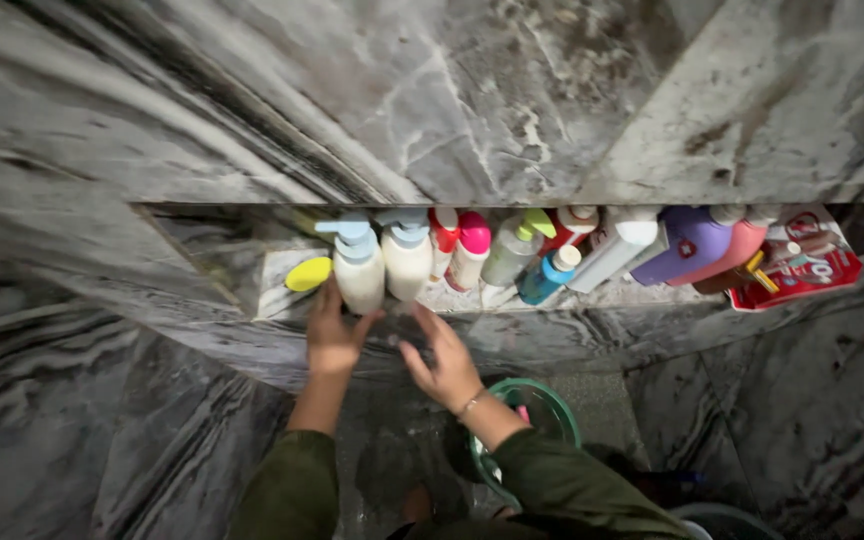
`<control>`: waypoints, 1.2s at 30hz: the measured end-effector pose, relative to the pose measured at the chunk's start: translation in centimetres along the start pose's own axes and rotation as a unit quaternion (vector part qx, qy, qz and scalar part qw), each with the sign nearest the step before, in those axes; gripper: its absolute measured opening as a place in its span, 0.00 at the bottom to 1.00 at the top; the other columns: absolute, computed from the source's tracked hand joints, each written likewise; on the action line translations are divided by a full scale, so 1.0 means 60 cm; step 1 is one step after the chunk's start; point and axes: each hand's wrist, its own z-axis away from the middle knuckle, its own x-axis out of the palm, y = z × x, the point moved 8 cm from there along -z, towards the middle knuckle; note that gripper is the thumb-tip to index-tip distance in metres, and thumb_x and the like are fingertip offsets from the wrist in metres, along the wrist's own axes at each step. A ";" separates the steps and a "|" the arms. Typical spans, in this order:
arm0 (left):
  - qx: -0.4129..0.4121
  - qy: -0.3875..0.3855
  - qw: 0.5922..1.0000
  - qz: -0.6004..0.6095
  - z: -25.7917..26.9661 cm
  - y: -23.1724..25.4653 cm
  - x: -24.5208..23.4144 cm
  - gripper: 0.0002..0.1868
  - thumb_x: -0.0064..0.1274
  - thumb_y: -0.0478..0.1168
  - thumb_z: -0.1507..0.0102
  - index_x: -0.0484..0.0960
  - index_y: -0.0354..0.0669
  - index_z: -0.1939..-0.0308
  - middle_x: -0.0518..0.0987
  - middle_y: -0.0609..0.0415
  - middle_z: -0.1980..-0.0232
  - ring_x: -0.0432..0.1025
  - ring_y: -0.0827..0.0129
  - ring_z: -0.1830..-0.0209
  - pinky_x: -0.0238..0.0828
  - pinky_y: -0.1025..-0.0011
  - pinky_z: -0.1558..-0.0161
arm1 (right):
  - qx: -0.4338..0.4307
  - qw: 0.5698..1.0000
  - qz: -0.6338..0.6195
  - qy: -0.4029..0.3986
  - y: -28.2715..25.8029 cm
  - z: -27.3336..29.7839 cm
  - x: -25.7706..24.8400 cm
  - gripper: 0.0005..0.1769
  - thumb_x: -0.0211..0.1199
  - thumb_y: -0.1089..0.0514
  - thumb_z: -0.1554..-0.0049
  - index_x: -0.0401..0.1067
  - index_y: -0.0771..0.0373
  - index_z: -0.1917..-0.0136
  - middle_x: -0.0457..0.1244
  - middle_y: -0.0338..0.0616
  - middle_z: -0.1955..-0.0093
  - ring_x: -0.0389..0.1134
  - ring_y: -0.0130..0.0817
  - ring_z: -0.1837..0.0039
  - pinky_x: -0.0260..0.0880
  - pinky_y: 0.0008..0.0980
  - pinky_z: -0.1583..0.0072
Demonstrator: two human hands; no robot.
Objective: The person organizes bathroom supplies by taking items from a green bucket and placing them on a tiled shelf. They handle various bottles, tubes, and containers, arranging them neatly on the shelf.
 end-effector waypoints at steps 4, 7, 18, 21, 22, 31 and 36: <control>-0.034 0.035 0.997 -0.052 0.008 -0.010 0.024 0.51 0.73 0.49 0.47 0.65 0.28 0.28 0.71 0.29 0.34 0.67 0.35 0.37 0.65 0.51 0.37 | 0.045 0.999 0.007 0.003 0.038 0.077 -0.073 0.28 0.68 0.62 0.42 0.66 0.66 0.30 0.66 0.57 0.34 0.69 0.52 0.33 0.69 0.40 0.33; -0.065 0.036 0.997 -0.015 0.003 -0.001 0.031 0.51 0.72 0.48 0.48 0.65 0.28 0.28 0.73 0.32 0.36 0.68 0.37 0.37 0.66 0.53 0.37 | 0.116 0.993 0.028 0.001 0.086 0.138 -0.113 0.29 0.68 0.62 0.44 0.67 0.64 0.30 0.67 0.55 0.39 0.71 0.49 0.40 0.71 0.37 0.39; -0.126 0.118 0.985 0.009 0.236 0.012 0.153 0.39 0.62 0.48 0.29 0.57 0.28 0.27 0.62 0.36 0.35 0.61 0.50 0.35 0.62 0.55 0.30 | 0.414 0.840 -0.037 0.349 0.501 0.603 -0.296 0.31 0.66 0.64 0.37 0.59 0.64 0.24 0.65 0.47 0.41 0.67 0.29 0.42 0.71 0.31 0.40; -0.062 -0.061 0.996 -0.025 0.353 0.062 0.266 0.34 0.61 0.47 0.35 0.64 0.28 0.35 0.65 0.34 0.36 0.61 0.44 0.36 0.59 0.52 0.34 | 0.601 0.687 -0.110 0.392 0.562 0.777 -0.322 0.34 0.64 0.63 0.41 0.56 0.59 0.25 0.65 0.42 0.42 0.68 0.30 0.52 0.71 0.33 0.54; -0.031 -0.127 0.991 -0.033 0.390 0.083 0.304 0.32 0.61 0.45 0.35 0.66 0.30 0.35 0.66 0.33 0.37 0.61 0.43 0.34 0.57 0.49 0.31 | 0.638 0.664 -0.111 0.375 0.566 0.818 -0.323 0.33 0.63 0.61 0.40 0.56 0.59 0.25 0.66 0.43 0.42 0.69 0.31 0.51 0.71 0.33 0.53; -0.024 -0.560 0.828 -0.027 0.618 0.030 0.597 0.27 0.57 0.41 0.38 0.70 0.42 0.35 0.72 0.38 0.39 0.66 0.40 0.39 0.64 0.51 0.38 | 0.762 0.541 -0.206 0.289 0.612 1.087 -0.177 0.37 0.68 0.59 0.47 0.59 0.60 0.27 0.69 0.48 0.46 0.72 0.40 0.49 0.76 0.40 0.50; -0.048 -0.626 0.773 -0.093 0.734 -0.092 0.751 0.22 0.56 0.40 0.38 0.74 0.42 0.40 0.73 0.42 0.37 0.67 0.44 0.38 0.65 0.52 0.38 | 0.777 0.623 0.034 0.087 0.685 1.172 -0.092 0.32 0.72 0.52 0.46 0.67 0.59 0.30 0.70 0.51 0.40 0.73 0.43 0.39 0.72 0.39 0.38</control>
